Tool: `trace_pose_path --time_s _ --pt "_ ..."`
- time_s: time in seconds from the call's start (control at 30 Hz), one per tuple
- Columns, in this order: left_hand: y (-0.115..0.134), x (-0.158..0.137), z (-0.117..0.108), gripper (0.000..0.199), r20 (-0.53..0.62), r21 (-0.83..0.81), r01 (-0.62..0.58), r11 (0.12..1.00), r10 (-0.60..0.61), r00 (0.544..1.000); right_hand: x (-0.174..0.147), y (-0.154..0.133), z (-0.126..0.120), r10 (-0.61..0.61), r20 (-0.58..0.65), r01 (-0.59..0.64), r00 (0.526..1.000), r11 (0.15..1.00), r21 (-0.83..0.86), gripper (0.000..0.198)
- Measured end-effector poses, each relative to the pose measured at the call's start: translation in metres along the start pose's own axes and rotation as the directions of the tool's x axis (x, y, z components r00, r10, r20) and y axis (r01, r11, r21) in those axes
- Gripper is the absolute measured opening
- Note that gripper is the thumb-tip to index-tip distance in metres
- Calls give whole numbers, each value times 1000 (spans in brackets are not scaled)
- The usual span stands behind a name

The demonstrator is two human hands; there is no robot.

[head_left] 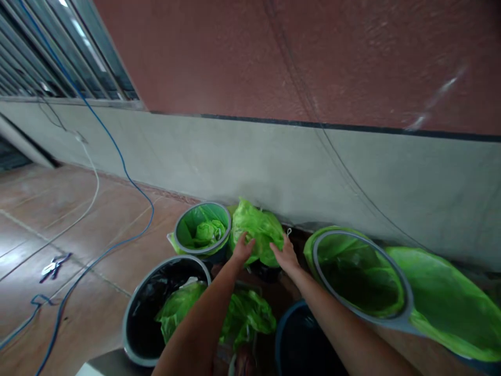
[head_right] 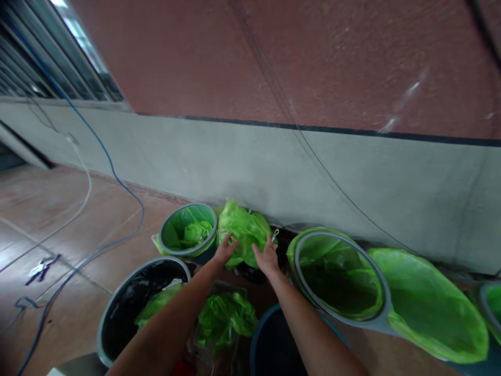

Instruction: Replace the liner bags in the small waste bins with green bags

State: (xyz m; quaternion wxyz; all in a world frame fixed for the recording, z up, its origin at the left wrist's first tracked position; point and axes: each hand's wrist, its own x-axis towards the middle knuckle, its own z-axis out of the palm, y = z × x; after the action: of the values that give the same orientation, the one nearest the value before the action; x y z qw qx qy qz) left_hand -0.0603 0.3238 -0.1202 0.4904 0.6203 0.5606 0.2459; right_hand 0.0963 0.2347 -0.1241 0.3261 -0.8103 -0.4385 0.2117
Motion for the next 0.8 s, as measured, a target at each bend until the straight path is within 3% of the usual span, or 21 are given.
trace_pose_path --time_s 0.17,0.33,0.53,0.7,0.8 --pt "-13 4 10 60 64 158 -245 957 238 969 4 -18 17 -142 216 187 966 960 -207 76" --pt "-1 8 5 84 -73 399 -307 864 363 929 19 -10 32 -50 317 163 947 926 -341 86" --pt "10 38 4 106 -6 704 -190 684 273 962 51 17 50 77 274 21 959 940 -340 85" --pt "9 82 26 101 191 749 -252 613 164 968 72 43 65 254 315 -151 915 937 -316 79" --pt "-6 97 46 95 269 746 -272 608 99 958 75 66 77 225 298 -152 928 956 -250 80"
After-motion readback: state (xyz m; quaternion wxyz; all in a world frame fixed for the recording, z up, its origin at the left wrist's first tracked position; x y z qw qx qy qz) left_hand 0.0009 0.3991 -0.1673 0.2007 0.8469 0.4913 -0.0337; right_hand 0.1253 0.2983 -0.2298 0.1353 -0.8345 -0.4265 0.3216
